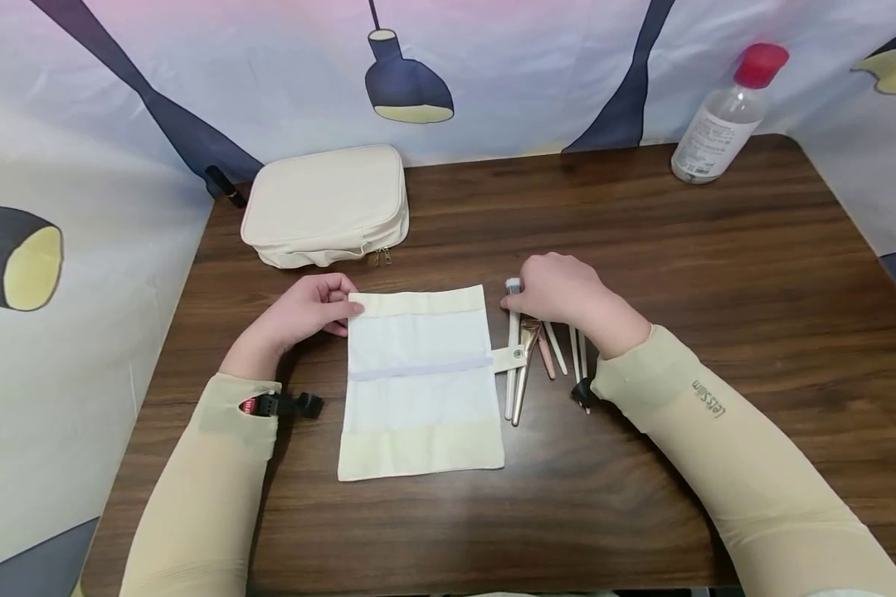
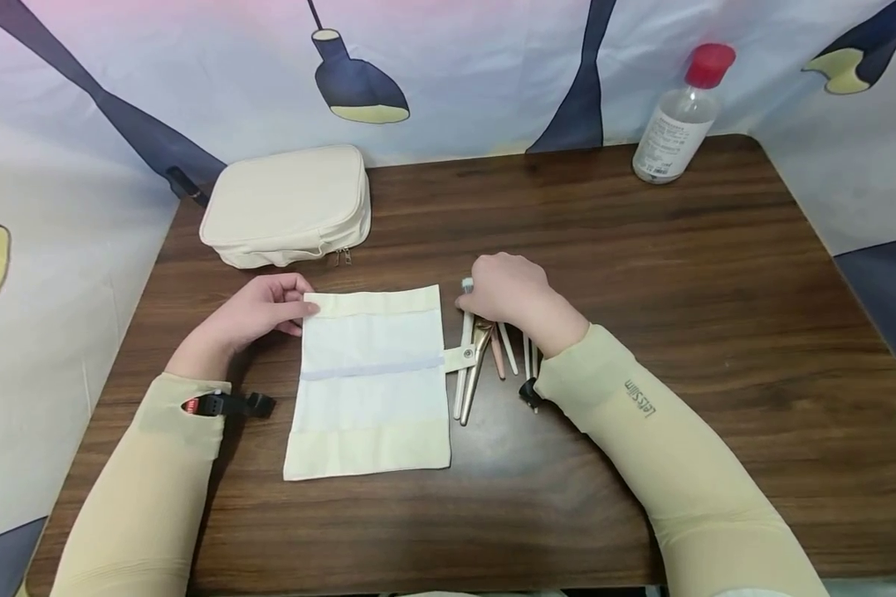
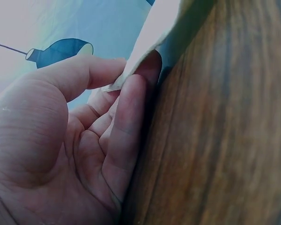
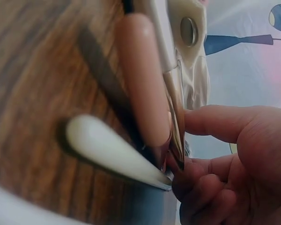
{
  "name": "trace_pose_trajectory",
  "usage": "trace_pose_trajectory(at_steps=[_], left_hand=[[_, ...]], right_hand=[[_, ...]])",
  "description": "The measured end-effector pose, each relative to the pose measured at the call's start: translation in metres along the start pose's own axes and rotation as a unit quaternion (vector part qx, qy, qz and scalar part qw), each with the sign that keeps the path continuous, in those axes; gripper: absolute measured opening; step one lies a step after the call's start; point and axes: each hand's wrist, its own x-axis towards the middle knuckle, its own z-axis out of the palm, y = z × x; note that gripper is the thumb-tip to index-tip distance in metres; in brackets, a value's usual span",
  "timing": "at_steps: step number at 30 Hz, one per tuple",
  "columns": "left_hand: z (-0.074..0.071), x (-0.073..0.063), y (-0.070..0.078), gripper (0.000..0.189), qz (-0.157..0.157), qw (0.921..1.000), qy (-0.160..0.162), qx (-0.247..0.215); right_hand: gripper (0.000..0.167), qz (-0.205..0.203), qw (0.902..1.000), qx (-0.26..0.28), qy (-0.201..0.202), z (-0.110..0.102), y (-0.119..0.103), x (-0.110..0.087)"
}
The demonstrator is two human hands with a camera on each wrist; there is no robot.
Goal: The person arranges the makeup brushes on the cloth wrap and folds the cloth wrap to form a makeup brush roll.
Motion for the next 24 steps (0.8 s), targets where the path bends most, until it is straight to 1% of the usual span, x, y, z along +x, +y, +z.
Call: trace_pose_trajectory(at_steps=[3,8,12,14,19,24], left_hand=[[0.000,0.000,0.000,0.019,0.004,1.0000,0.007,-0.004],[0.002,0.000,-0.001,0.018,0.001,1.0000,-0.007,-0.002],[0.002,0.000,-0.001,0.018,0.005,1.0000,0.003,-0.001],[0.002,0.000,-0.001,0.018,0.004,1.0000,0.004,-0.001],[0.003,-0.001,-0.003,0.021,-0.007,0.9999,-0.007,0.003],[0.003,0.001,-0.002,0.017,0.005,1.0000,0.007,0.005]], right_hand=[[0.052,-0.002,1.0000,0.003,0.003,0.001,0.000,0.000],[0.053,0.003,0.9999,0.009,-0.013,0.005,0.000,0.001],[0.052,0.005,0.9999,0.012,0.003,0.006,-0.001,0.002],[0.051,0.007,0.9999,0.014,0.004,0.008,-0.001,0.003],[0.046,0.010,0.9996,0.023,-0.014,0.011,0.001,0.004],[0.042,0.003,0.9996,0.024,0.011,0.010,0.001,0.007]])
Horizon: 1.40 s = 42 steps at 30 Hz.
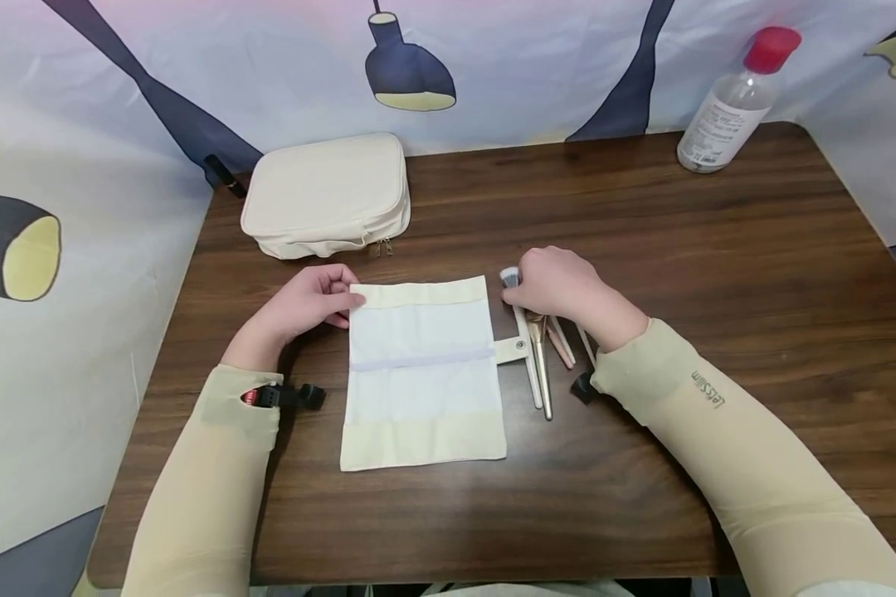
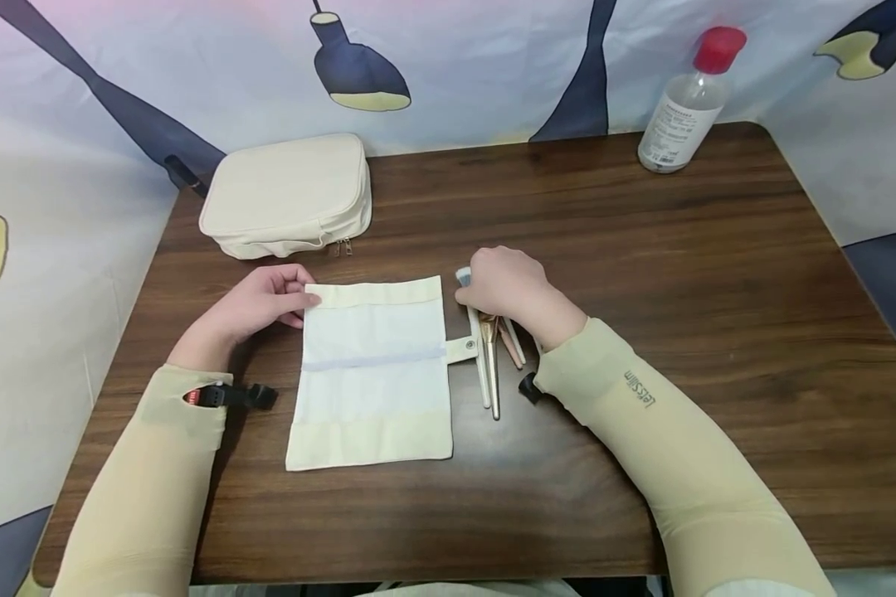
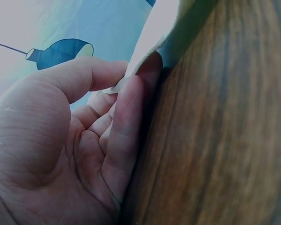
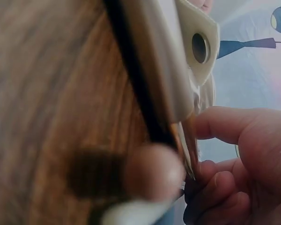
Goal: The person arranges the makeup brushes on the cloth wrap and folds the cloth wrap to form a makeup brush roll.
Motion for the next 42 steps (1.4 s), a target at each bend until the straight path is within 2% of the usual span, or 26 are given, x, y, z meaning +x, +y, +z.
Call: trace_pose_trajectory(at_steps=[6,14,21,24,32,37,42], left_hand=[[0.000,0.001,0.001,0.016,0.000,1.0000,-0.005,0.002],[-0.002,0.000,0.003,0.019,-0.007,1.0000,-0.002,0.006],[-0.004,0.005,0.004,0.013,-0.003,0.9999,0.014,0.007],[-0.004,0.006,0.003,0.014,-0.003,0.9999,0.009,0.005],[-0.002,0.004,0.002,0.014,-0.007,0.9998,0.014,0.010],[-0.001,0.004,0.001,0.014,-0.006,0.9999,-0.001,0.012],[0.000,0.003,0.002,0.016,-0.006,0.9999,0.007,0.011]], right_hand=[[0.040,0.005,0.9999,0.016,0.001,-0.003,0.001,0.000],[0.038,-0.016,0.9983,0.052,0.022,-0.006,0.000,0.002],[0.025,-0.038,0.9940,0.091,0.047,-0.009,0.002,0.005],[0.022,-0.043,0.9917,0.112,0.048,-0.010,0.002,0.005],[0.021,-0.051,0.9754,0.213,0.028,-0.011,0.002,0.004],[0.020,-0.043,0.9679,0.247,0.011,-0.007,0.003,0.005],[0.020,-0.048,0.9587,0.280,0.024,-0.007,0.004,0.007]])
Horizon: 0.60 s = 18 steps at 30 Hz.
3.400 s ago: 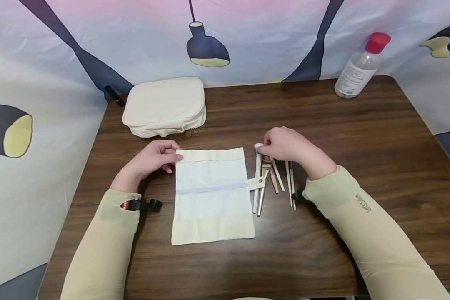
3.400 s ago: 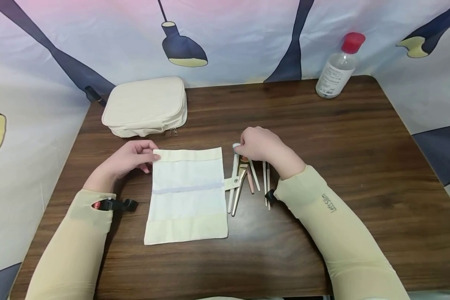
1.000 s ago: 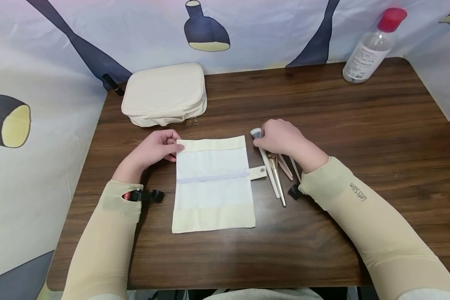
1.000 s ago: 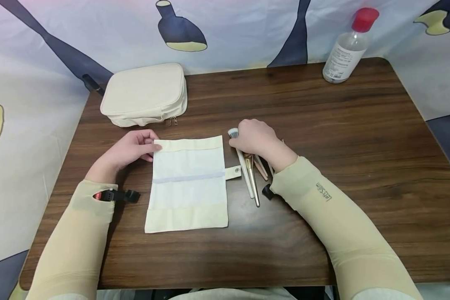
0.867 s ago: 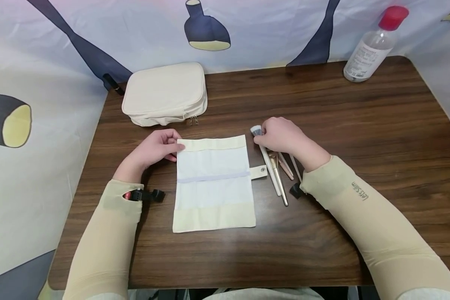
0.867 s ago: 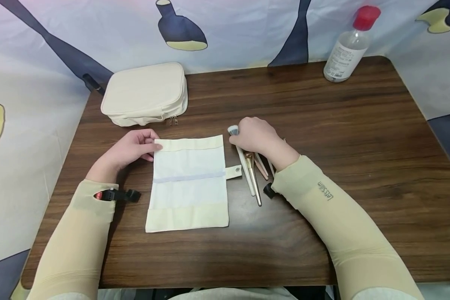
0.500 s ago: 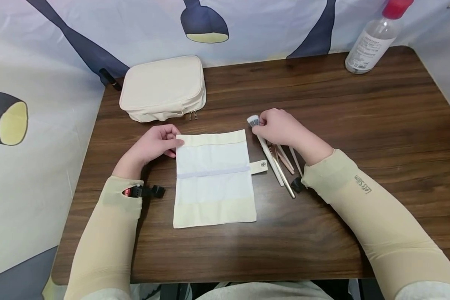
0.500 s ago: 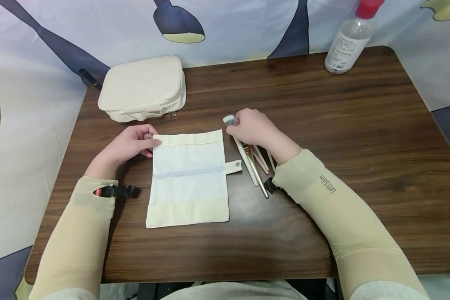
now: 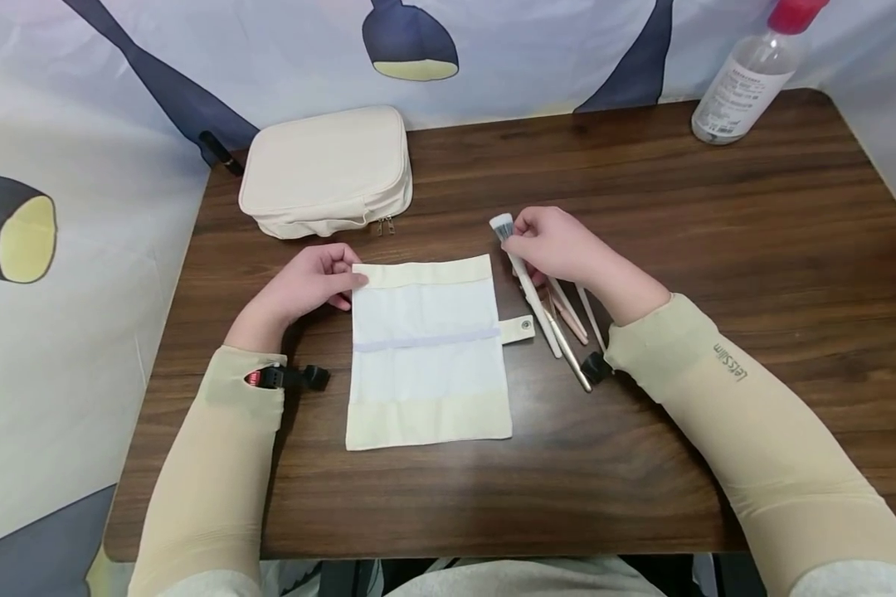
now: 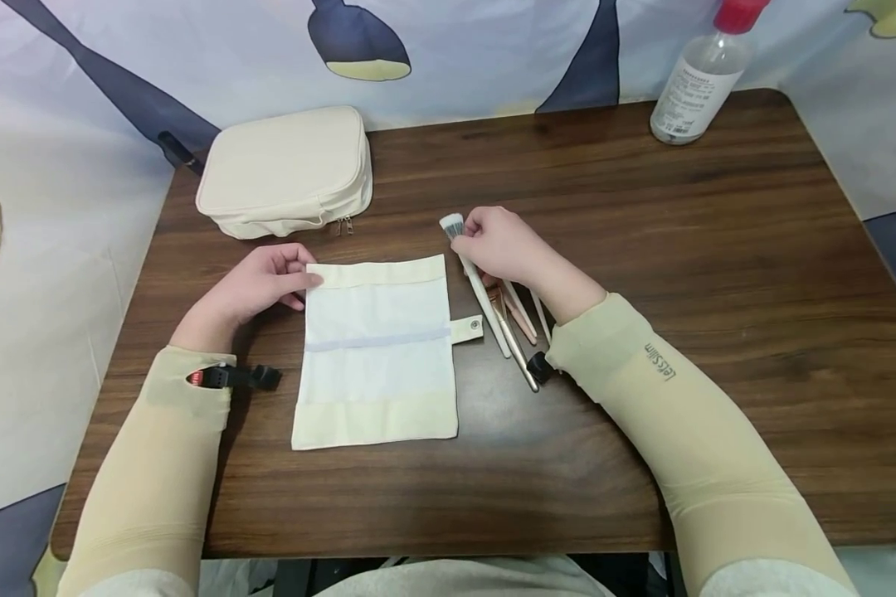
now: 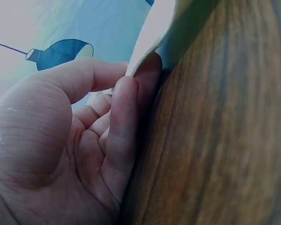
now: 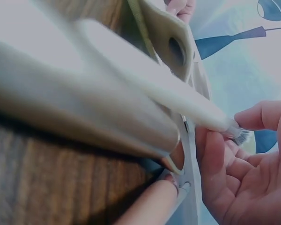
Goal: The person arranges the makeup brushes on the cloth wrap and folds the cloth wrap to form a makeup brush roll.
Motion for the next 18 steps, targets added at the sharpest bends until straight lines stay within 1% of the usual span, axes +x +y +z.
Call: trace_pose_trajectory(at_steps=[2,6,11,18], left_hand=[[0.000,0.000,0.001,0.015,-0.003,1.0000,0.003,-0.001],[0.000,0.001,0.001,0.015,-0.010,1.0000,-0.002,0.000],[-0.002,0.001,0.002,0.016,0.000,1.0000,0.002,0.007],[-0.002,0.001,0.001,0.015,-0.001,1.0000,-0.001,0.002]], right_hand=[[0.020,-0.003,0.9999,0.012,0.007,-0.001,-0.001,0.000],[0.020,-0.003,0.9992,0.035,0.020,-0.003,-0.003,-0.002],[0.019,-0.008,0.9972,0.064,0.037,-0.004,-0.008,-0.003],[0.018,-0.006,0.9951,0.096,0.022,-0.004,-0.011,-0.004]])
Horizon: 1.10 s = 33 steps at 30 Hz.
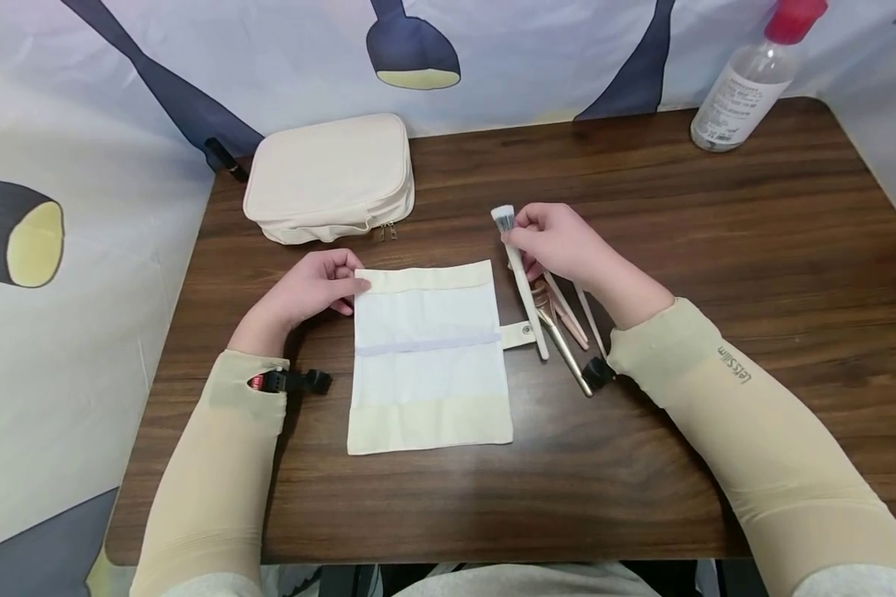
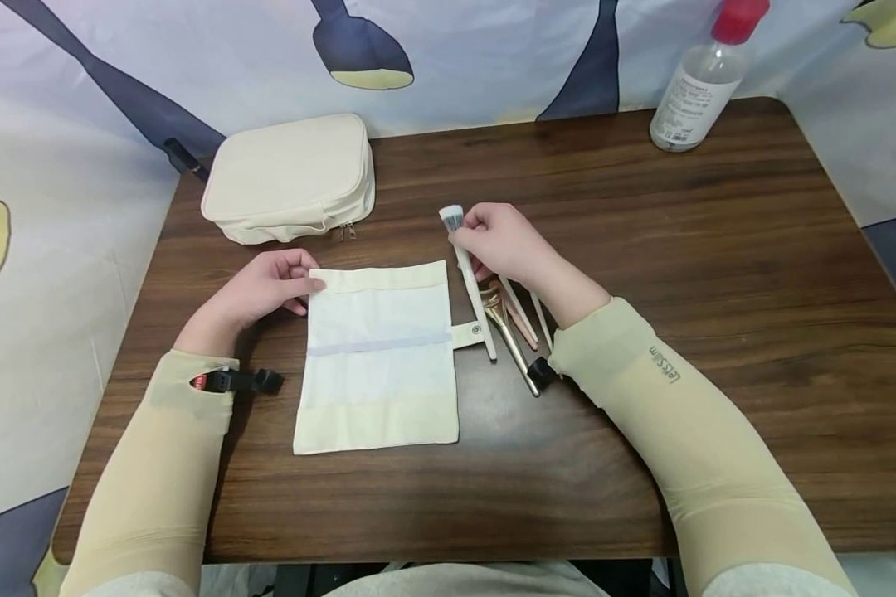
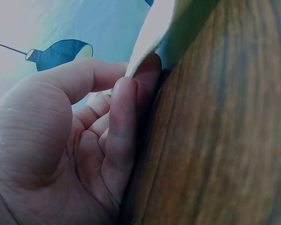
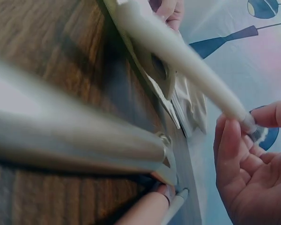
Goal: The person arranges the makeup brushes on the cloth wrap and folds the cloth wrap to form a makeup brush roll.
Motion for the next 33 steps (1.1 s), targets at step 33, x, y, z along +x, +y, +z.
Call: trace_pose_trajectory(at_steps=[33], left_hand=[[0.001,-0.001,-0.001,0.013,0.018,0.9996,-0.003,-0.020]], right_hand=[[0.015,-0.012,0.9854,0.169,-0.018,0.010,0.005,0.004]])
